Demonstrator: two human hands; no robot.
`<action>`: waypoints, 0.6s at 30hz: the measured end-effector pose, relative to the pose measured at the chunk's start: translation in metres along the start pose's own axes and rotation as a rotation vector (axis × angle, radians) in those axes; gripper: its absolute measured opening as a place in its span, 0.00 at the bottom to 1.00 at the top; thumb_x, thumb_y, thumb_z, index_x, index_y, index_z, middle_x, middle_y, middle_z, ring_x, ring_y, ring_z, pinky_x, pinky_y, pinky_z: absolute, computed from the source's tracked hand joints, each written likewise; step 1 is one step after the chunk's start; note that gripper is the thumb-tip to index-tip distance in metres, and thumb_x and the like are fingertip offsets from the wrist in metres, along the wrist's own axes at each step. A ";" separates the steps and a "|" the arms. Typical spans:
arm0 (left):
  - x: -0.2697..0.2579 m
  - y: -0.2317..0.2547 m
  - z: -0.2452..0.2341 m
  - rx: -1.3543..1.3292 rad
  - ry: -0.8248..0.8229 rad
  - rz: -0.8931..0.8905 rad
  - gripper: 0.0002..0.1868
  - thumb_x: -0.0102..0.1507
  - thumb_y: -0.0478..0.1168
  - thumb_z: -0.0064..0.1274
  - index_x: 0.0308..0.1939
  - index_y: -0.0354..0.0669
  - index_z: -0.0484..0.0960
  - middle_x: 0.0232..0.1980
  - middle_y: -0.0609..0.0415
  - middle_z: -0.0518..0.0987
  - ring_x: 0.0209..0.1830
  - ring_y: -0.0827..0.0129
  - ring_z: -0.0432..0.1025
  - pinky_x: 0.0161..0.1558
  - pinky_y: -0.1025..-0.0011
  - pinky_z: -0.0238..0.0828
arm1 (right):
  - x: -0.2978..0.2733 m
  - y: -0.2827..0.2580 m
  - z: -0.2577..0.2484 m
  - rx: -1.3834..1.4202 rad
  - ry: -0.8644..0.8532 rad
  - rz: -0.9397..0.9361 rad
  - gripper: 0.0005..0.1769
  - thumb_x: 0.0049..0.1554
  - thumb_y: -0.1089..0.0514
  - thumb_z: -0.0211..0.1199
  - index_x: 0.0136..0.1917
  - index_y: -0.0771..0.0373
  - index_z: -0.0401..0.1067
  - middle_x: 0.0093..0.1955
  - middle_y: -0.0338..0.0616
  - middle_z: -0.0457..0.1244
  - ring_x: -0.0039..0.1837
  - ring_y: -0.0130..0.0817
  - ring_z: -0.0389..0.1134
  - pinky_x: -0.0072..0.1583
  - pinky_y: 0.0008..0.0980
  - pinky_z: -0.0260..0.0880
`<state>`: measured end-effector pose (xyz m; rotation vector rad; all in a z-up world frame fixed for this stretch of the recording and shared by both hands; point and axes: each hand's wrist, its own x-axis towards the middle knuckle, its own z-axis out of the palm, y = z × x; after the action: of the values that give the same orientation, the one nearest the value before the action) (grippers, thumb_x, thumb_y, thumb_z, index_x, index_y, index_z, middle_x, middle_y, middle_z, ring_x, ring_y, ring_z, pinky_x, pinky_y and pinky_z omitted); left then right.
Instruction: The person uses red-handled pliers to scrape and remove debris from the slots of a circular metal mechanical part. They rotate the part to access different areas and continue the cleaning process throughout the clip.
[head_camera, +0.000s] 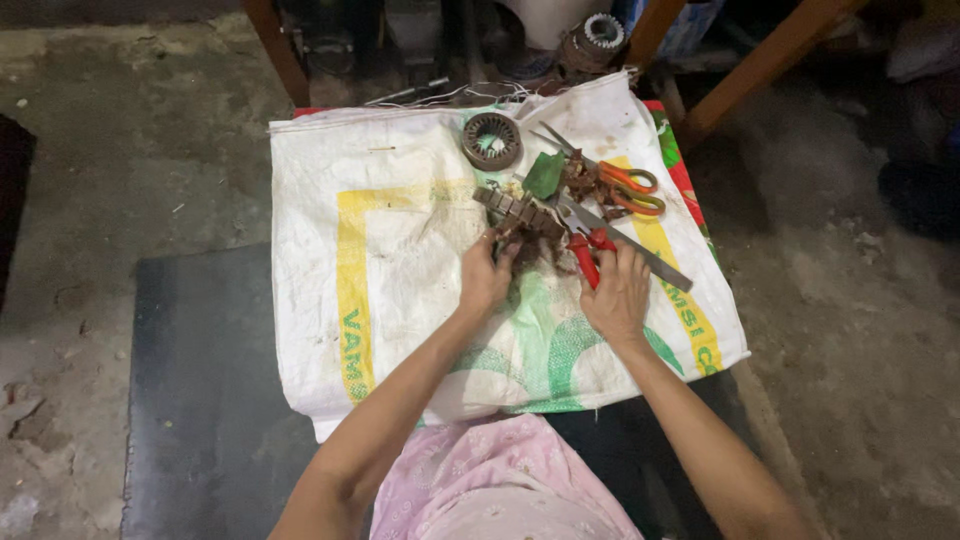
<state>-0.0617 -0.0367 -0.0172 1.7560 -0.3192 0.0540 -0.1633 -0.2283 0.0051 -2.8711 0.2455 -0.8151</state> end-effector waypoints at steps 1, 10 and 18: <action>-0.005 0.005 -0.002 0.010 -0.001 -0.023 0.15 0.65 0.39 0.56 0.53 0.35 0.80 0.46 0.40 0.84 0.47 0.50 0.79 0.49 0.62 0.73 | 0.000 -0.001 0.000 0.000 0.003 -0.003 0.22 0.47 0.56 0.71 0.54 0.64 0.71 0.63 0.56 0.60 0.64 0.56 0.60 0.63 0.52 0.58; -0.029 0.018 -0.024 0.261 -0.055 0.158 0.23 0.62 0.40 0.53 0.59 0.33 0.75 0.55 0.36 0.74 0.55 0.44 0.70 0.56 0.55 0.68 | -0.001 -0.002 -0.001 0.002 -0.016 0.017 0.22 0.47 0.57 0.71 0.53 0.65 0.71 0.65 0.56 0.59 0.64 0.56 0.60 0.63 0.52 0.58; 0.058 0.028 -0.065 0.077 -0.053 0.563 0.21 0.72 0.45 0.42 0.64 0.35 0.75 0.64 0.42 0.75 0.66 0.50 0.68 0.69 0.57 0.62 | -0.003 0.002 0.003 -0.007 -0.002 0.006 0.23 0.47 0.56 0.71 0.54 0.65 0.70 0.64 0.56 0.59 0.64 0.56 0.60 0.62 0.52 0.58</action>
<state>-0.0038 0.0108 0.0356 1.6971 -0.8521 0.4285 -0.1644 -0.2295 0.0008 -2.8760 0.2574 -0.8116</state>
